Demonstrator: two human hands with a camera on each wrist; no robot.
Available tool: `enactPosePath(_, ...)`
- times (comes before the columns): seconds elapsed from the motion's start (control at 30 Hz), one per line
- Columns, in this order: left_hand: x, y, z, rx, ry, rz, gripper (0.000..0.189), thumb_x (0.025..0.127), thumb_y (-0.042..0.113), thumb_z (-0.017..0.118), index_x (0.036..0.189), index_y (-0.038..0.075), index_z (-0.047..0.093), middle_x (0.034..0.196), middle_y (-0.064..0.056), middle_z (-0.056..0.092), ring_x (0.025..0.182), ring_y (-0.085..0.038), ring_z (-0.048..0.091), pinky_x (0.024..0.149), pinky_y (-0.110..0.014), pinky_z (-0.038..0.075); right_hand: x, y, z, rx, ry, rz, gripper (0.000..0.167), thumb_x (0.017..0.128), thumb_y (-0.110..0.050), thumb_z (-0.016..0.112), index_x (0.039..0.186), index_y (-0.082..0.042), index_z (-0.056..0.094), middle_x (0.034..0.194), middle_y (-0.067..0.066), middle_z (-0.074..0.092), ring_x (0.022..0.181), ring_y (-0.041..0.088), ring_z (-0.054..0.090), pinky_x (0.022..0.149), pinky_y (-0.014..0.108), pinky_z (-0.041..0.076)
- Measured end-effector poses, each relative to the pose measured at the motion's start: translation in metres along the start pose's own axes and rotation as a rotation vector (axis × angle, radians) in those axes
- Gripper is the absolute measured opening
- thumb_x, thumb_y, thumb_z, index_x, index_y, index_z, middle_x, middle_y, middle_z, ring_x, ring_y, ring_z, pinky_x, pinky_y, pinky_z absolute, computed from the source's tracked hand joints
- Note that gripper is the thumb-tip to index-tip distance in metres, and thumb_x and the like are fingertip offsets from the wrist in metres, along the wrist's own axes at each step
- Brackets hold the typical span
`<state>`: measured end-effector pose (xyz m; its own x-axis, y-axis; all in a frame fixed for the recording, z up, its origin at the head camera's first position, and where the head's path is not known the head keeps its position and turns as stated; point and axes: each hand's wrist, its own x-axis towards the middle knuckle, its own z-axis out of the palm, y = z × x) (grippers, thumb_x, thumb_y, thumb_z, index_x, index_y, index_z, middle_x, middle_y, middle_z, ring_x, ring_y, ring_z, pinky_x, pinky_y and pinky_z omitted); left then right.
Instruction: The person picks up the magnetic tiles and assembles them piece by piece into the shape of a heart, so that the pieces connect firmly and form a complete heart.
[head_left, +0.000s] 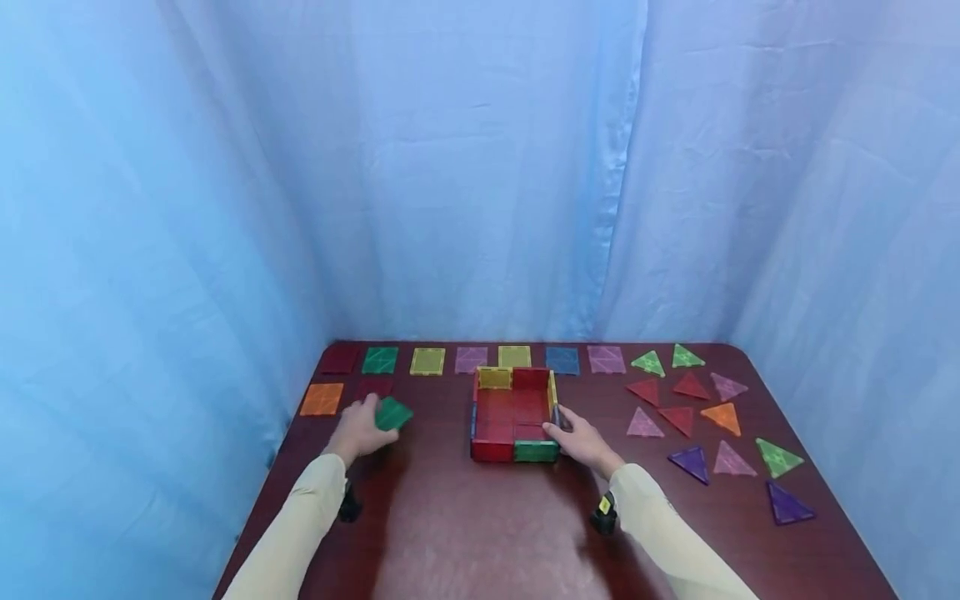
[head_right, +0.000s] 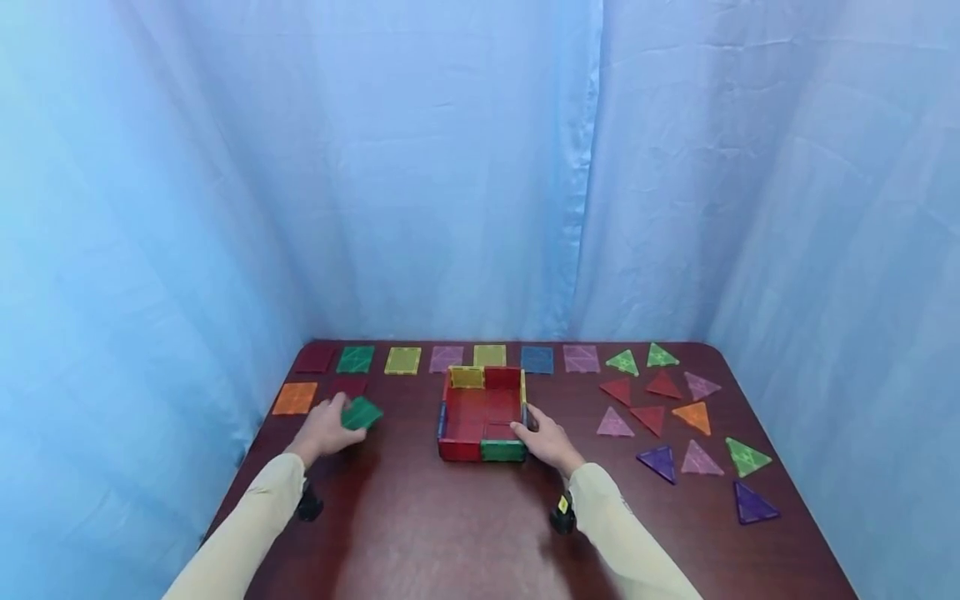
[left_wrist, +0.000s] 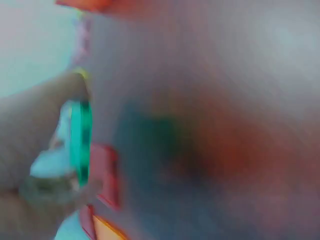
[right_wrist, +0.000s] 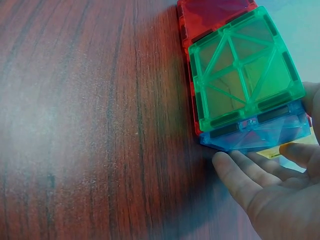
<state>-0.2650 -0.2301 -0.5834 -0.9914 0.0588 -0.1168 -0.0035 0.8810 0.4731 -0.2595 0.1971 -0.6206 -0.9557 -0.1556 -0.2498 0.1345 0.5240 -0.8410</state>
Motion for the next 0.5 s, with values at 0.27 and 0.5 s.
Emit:
enactPosePath(0.27, 0.049, 0.097, -0.002, -0.042, -0.032, 0.343, 0.039, 0.081, 0.031, 0.081, 0.105, 0.01, 0.059, 0.107, -0.008, 0.062, 0.098, -0.024, 0.056, 0.085, -0.043, 0.051, 0.0, 0.003, -0.002, 0.012, 0.007, 0.013, 0.076, 0.101, -0.041, 0.062, 0.159, -0.006, 0.03, 0.149, 0.027, 0.048, 0.128, 0.036, 0.056, 0.1, 0.05, 0.053)
enactPosePath(0.5, 0.078, 0.14, 0.011, 0.071, -0.081, 0.472, 0.035, 0.079, 0.025, 0.083, 0.096, 0.008, 0.057, 0.129, -0.011, 0.056, 0.119, -0.029, 0.052, 0.092, -0.042, 0.049, 0.003, 0.005, 0.002, 0.042, 0.019, 0.011, 0.074, 0.1, -0.038, 0.063, 0.159, -0.006, 0.032, 0.146, 0.027, 0.052, 0.112, 0.028, 0.066, 0.092, 0.044, 0.058)
